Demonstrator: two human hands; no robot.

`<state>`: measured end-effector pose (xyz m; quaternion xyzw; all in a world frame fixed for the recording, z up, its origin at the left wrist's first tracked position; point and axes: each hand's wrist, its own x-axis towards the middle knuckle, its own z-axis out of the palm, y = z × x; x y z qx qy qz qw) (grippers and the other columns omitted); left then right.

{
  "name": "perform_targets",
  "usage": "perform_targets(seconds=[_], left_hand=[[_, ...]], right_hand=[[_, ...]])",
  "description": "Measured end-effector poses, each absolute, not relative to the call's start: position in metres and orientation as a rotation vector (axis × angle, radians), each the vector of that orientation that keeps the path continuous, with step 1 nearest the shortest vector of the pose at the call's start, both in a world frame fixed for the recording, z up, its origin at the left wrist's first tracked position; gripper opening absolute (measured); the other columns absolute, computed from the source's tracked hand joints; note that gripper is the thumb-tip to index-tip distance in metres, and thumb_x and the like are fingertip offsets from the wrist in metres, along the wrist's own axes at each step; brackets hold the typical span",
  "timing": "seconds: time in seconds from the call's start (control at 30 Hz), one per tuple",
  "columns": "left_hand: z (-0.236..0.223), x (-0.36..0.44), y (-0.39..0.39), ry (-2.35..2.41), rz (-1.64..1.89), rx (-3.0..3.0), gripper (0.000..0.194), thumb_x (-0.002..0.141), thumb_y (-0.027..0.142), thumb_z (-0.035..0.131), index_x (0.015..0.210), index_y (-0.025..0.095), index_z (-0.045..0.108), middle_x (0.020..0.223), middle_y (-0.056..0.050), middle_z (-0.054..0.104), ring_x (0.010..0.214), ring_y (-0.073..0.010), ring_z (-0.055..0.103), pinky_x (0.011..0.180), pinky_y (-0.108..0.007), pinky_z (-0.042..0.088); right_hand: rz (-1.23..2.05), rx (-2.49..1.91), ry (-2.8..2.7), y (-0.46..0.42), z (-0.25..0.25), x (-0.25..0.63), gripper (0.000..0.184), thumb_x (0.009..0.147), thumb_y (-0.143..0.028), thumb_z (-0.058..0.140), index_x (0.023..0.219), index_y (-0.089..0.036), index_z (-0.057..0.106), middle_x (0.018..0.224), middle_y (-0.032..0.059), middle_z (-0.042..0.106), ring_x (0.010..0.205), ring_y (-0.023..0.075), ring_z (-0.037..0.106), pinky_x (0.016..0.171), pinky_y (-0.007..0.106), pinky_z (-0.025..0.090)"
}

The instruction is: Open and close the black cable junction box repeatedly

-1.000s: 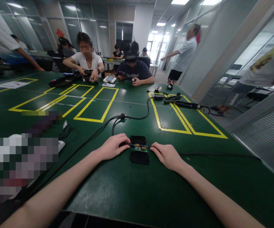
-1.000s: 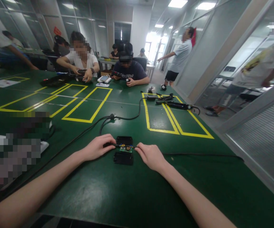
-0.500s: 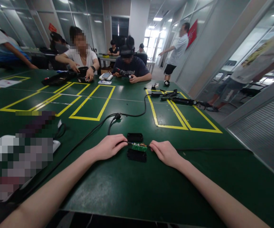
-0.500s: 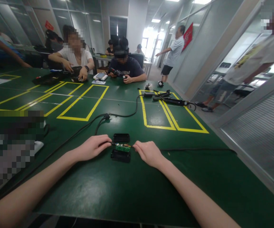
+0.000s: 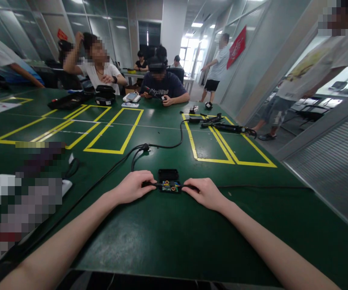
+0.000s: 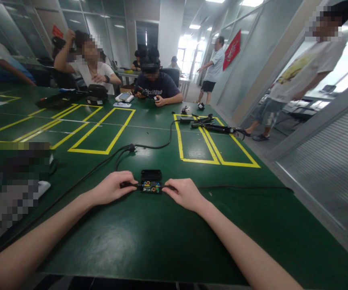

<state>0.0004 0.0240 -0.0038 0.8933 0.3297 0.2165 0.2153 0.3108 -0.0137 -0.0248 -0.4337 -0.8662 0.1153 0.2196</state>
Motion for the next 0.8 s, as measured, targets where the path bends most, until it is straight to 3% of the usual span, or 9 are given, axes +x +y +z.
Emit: perform_targets(seconds=[0.3,0.63,0.8], left_hand=[[0.0,0.007,0.019,0.861,0.688,2.532,0.017,0.099,0.029,0.059,0.093,0.019,0.072,0.091,-0.005,0.072,0.087,-0.0194,0.068,0.08,-0.03,0.053],[-0.009,0.022,0.016,0.926,0.766,2.34,0.022,0.099,0.026,0.056,0.087,0.018,0.072,0.089,-0.004,0.073,0.082,-0.0171,0.067,0.075,-0.026,0.051],[-0.009,0.026,0.018,0.913,0.755,2.292,0.022,0.098,0.027,0.057,0.086,0.018,0.073,0.088,-0.004,0.072,0.081,-0.0166,0.066,0.077,-0.026,0.051]], right_hand=[[0.136,-1.222,-2.389,-0.013,-0.018,0.306,0.045,0.112,-0.033,0.032,0.084,-0.02,0.065,0.079,0.0065,0.069,0.073,0.0192,0.063,0.069,0.031,0.046],[0.24,-1.283,-2.258,-0.006,-0.023,0.302,0.012,0.102,-0.031,0.058,0.097,-0.021,0.063,0.087,0.0046,0.066,0.084,0.0214,0.062,0.075,0.035,0.045],[0.331,-1.296,-2.178,-0.003,-0.026,0.299,0.007,0.096,-0.028,0.065,0.099,-0.023,0.062,0.091,0.0041,0.065,0.088,0.0225,0.062,0.079,0.036,0.048]])
